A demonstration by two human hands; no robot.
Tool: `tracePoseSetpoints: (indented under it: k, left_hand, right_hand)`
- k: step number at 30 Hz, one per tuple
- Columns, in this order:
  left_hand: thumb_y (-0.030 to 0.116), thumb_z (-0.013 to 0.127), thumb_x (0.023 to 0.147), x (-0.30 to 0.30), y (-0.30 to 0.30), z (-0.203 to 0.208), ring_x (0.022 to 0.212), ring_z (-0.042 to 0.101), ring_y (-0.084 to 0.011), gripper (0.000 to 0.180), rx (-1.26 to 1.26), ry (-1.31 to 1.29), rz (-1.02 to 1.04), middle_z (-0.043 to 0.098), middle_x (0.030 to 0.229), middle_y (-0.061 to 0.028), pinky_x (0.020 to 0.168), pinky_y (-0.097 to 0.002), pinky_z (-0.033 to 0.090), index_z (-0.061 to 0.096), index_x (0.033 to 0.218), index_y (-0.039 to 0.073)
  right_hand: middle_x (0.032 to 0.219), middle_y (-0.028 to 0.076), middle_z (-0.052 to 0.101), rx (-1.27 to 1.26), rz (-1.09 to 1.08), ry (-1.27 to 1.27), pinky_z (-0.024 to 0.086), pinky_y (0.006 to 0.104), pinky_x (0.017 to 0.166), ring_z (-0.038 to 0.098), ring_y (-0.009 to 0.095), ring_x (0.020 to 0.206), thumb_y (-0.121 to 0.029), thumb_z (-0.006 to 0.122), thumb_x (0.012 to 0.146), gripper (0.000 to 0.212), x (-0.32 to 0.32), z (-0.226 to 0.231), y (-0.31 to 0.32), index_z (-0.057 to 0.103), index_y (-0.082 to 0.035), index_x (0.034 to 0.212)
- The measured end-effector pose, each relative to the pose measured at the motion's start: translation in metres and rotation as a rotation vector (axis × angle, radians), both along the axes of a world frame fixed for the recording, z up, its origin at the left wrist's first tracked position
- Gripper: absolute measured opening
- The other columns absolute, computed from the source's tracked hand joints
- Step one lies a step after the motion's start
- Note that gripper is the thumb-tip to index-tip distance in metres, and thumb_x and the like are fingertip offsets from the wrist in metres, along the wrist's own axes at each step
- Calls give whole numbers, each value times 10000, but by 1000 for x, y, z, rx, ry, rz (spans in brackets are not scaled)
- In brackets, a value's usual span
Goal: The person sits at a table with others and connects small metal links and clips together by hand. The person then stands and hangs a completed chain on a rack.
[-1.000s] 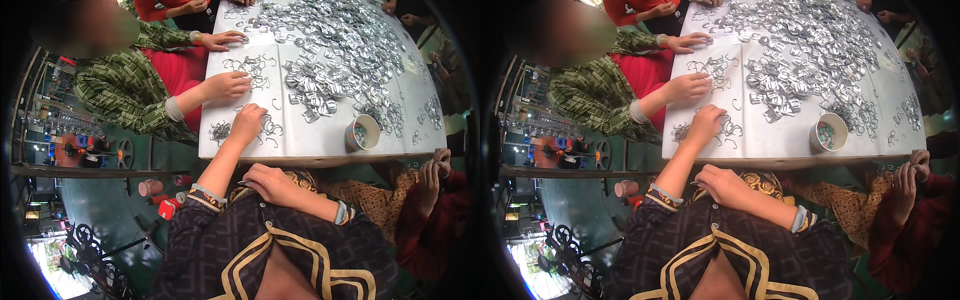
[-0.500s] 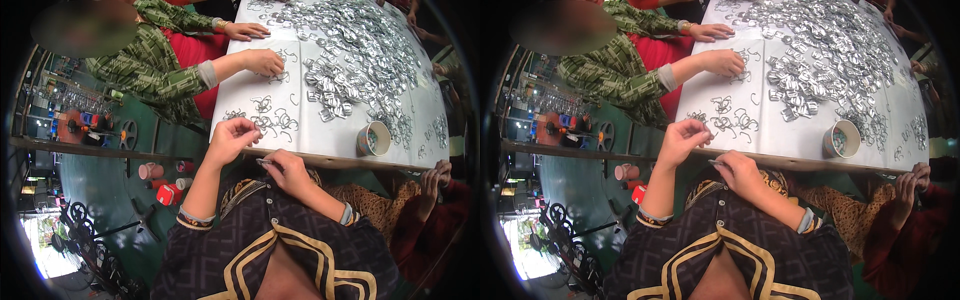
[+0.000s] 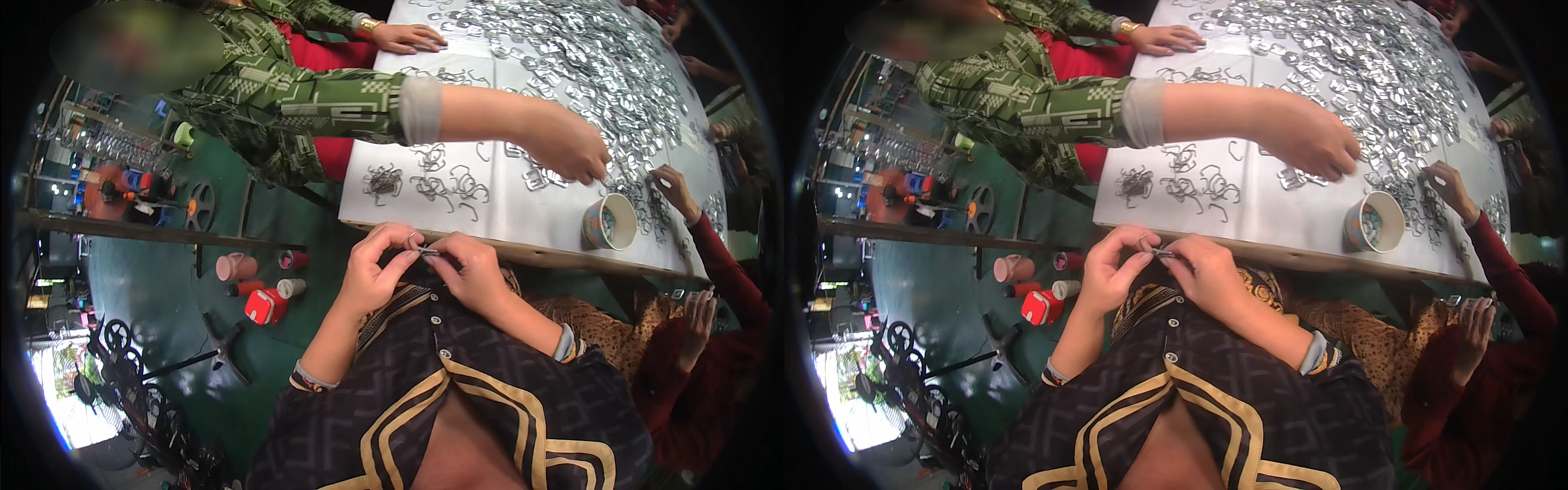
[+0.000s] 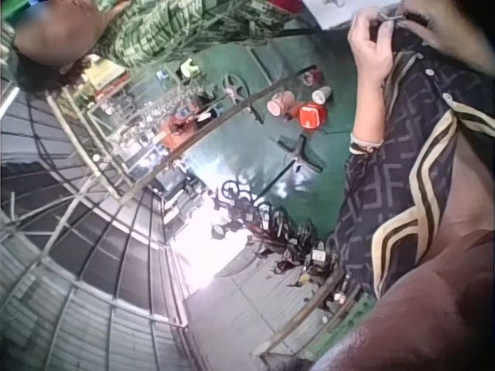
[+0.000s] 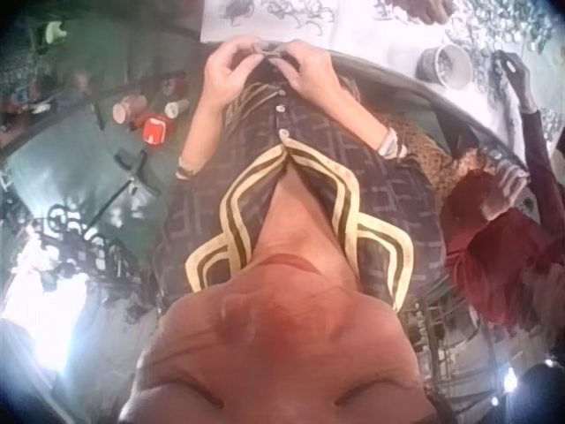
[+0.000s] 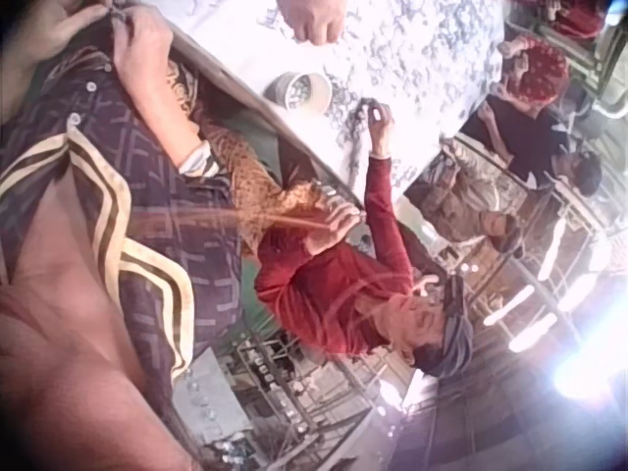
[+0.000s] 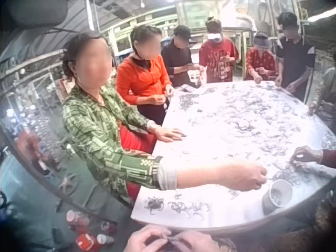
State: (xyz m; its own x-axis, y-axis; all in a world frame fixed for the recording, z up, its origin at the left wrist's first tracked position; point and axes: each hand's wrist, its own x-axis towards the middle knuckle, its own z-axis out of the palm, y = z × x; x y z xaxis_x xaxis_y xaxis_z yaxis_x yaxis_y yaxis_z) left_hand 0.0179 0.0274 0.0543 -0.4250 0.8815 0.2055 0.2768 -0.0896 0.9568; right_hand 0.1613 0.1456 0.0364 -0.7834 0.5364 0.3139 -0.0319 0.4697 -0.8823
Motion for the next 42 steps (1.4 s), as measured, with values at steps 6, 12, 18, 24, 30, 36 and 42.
tracePoseSetpoints:
  k: [6,12,18,24,30,36,42]
  left_hand:
    - [-12,580,891,11,-4,-4,892,655,-185,58,44,-76,33,687,955,-121,823,-300,507,563,946,-17]
    - [-20,571,891,5,-6,0,897,656,-202,56,37,-15,35,681,952,-129,832,-317,505,541,936,-6]
    - [-15,579,891,3,-4,4,895,655,-198,56,17,-13,48,684,956,-124,829,-313,505,550,938,-11]
    - [-16,573,899,3,-6,4,885,652,-182,70,-9,-20,46,687,945,-114,820,-303,504,566,969,-20]
    - [-13,582,898,2,-6,-2,864,643,-166,64,-23,-40,46,689,944,-105,801,-291,503,568,960,-22]
    - [-22,603,862,10,1,-9,870,653,-214,67,-51,-7,10,680,923,-99,805,-313,506,596,927,-8]
    - [-15,638,818,13,5,0,841,631,-297,105,-34,112,3,647,873,-126,748,-370,489,593,912,-6]
  right_hand:
    - [776,102,624,-35,-8,-21,490,322,560,623,221,615,-133,775,784,167,11,5,18,679,-21,860]
    - [884,142,588,516,-665,-234,474,395,725,582,305,799,-151,762,772,270,28,-54,100,677,-21,993]
    - [862,139,577,609,-738,-408,463,403,748,559,326,802,-186,763,777,280,24,-71,137,649,-14,966]
    - [888,163,597,458,-740,-526,479,455,758,595,367,839,-111,708,786,205,14,-59,140,590,-17,926]
    - [867,180,627,529,-702,-587,513,455,735,623,382,798,-38,614,789,125,34,-48,144,607,-10,910]
    - [885,71,679,-228,-328,-79,538,234,664,647,100,763,48,627,866,123,10,6,75,639,22,986]
    - [914,62,671,-415,-95,12,543,231,684,640,91,770,63,646,846,165,-3,17,23,626,24,1005]
